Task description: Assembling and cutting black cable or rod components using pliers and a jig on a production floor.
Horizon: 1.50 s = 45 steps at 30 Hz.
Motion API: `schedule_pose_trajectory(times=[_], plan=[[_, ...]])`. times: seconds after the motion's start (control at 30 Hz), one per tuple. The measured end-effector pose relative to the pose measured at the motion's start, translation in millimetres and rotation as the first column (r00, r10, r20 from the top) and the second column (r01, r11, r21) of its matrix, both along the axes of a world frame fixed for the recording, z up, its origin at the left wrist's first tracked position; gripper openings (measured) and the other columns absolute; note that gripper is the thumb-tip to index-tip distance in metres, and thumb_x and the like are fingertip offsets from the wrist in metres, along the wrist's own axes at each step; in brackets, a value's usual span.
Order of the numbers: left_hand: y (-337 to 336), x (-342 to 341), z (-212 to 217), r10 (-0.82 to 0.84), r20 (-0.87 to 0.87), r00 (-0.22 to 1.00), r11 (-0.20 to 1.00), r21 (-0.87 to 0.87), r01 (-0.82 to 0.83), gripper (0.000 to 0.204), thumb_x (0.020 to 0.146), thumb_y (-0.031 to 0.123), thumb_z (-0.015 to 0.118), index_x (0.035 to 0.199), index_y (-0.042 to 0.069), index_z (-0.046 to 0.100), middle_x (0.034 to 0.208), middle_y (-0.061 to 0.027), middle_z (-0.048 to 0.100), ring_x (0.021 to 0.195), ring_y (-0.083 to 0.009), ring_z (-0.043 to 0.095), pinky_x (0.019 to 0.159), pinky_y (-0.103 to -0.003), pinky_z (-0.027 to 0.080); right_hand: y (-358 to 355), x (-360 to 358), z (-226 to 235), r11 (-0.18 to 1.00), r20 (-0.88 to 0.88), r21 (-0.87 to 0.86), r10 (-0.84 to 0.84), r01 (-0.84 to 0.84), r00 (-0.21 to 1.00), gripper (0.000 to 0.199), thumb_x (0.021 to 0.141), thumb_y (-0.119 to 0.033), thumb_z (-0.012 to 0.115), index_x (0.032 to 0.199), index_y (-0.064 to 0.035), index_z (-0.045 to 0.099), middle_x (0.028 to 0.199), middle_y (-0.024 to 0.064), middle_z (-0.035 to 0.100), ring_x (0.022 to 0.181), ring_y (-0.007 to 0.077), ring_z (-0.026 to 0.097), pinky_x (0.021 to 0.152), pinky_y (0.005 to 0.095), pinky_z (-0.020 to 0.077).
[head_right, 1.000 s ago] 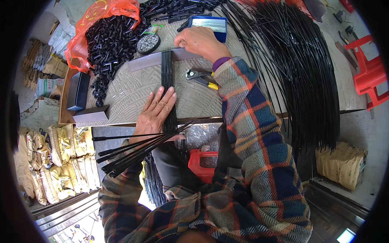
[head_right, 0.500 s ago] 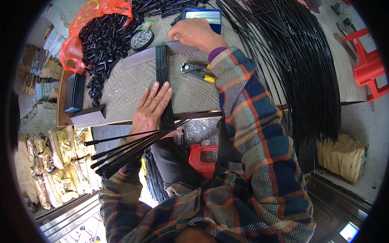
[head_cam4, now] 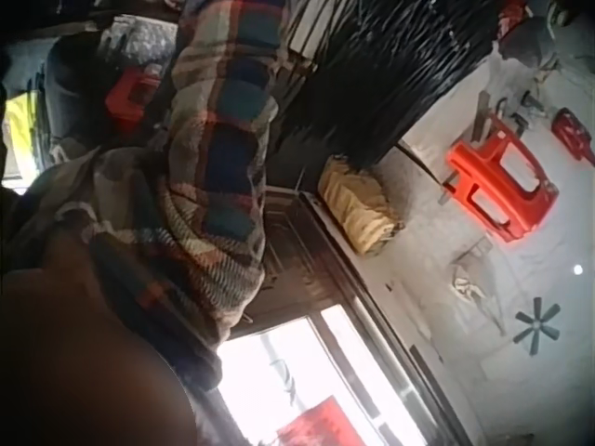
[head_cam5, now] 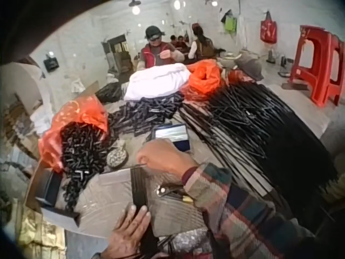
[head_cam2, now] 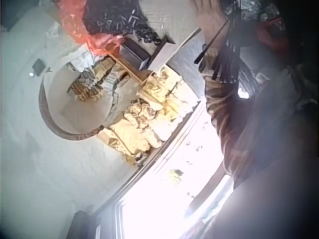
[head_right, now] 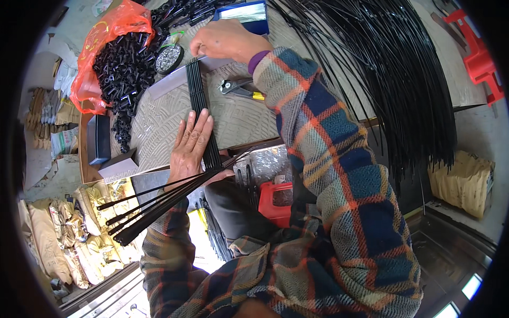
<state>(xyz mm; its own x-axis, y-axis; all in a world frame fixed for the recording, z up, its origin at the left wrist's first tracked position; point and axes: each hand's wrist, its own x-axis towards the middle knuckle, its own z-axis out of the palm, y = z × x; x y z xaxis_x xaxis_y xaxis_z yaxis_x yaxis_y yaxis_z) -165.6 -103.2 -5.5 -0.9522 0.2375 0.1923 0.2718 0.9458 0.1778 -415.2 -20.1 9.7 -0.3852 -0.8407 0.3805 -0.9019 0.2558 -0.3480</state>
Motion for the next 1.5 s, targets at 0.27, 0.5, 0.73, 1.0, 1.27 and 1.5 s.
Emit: schedule_pose_trajectory(times=[0.27,0.5,0.73,1.0,1.27,1.5], plan=[[1,0,4,-0.003,-0.003,1.000,1.000,-0.015,0.002,0.102,0.058,0.057,0.071,0.131,-0.005,0.035,0.137,-0.0206,0.033,0.129,-0.0378,0.027,0.106,-0.048,0.020,4,-4,5,0.993,0.014,0.090,-0.076,0.075,0.997,0.014,0.079,-0.017,0.055,0.088,-0.0168,0.065,0.084,0.0036,0.065,0.081,0.0251,0.061,0.070,0.0392,0.0469],[1,2,0,0.007,0.000,1.000,1.000,-0.015,-0.007,0.102,0.058,0.057,0.071,0.131,-0.004,0.035,0.137,-0.0203,0.033,0.130,-0.0372,0.027,0.106,-0.048,0.020,-1,0,-3,0.997,-0.008,0.039,-0.062,0.062,0.998,0.012,0.077,-0.017,0.057,0.086,-0.0164,0.065,0.081,0.0042,0.065,0.079,0.0256,0.061,0.069,0.0402,0.0461],[0,0,0,0.006,0.000,1.000,1.000,0.003,-0.006,0.102,0.058,0.056,0.072,0.131,-0.004,0.035,0.138,-0.0198,0.033,0.130,-0.0372,0.026,0.106,-0.048,0.019,-7,0,-7,0.999,-0.060,0.008,-0.031,0.032,0.998,0.009,0.077,-0.016,0.056,0.083,-0.0154,0.062,0.076,0.0047,0.064,0.074,0.0264,0.061,0.064,0.0393,0.0462],[-5,6,-6,0.042,0.026,0.999,0.999,-0.021,-0.042,0.103,0.056,0.054,0.073,0.133,-0.002,0.034,0.139,-0.0192,0.030,0.131,-0.0365,0.024,0.106,-0.047,0.018,-29,5,-17,0.998,-0.107,0.060,-0.008,0.015,0.994,0.014,0.077,-0.013,0.057,0.092,-0.0101,0.057,0.076,0.0081,0.063,0.076,0.0289,0.062,0.064,0.0405,0.0467],[1,1,-2,0.031,-0.001,1.000,0.999,0.019,-0.031,0.097,0.061,0.059,0.066,0.131,-0.001,0.037,0.138,-0.0175,0.033,0.130,-0.0368,0.026,0.106,-0.049,0.018,-18,-4,-22,0.994,-0.145,-0.108,0.016,-0.032,0.989,0.016,0.078,-0.012,0.056,0.093,-0.0100,0.055,0.076,0.0092,0.062,0.078,0.0298,0.061,0.064,0.0420,0.0464],[2,0,-1,0.028,0.001,1.000,1.000,-0.002,-0.028,0.097,0.062,0.061,0.064,0.131,-0.001,0.036,0.138,-0.0169,0.034,0.129,-0.0363,0.028,0.106,-0.047,0.020,-8,0,-4,0.972,-0.184,0.204,-0.076,0.113,0.980,0.007,0.076,-0.011,0.051,0.080,-0.0113,0.056,0.076,0.0072,0.061,0.076,0.0272,0.060,0.060,0.0406,0.0441]])
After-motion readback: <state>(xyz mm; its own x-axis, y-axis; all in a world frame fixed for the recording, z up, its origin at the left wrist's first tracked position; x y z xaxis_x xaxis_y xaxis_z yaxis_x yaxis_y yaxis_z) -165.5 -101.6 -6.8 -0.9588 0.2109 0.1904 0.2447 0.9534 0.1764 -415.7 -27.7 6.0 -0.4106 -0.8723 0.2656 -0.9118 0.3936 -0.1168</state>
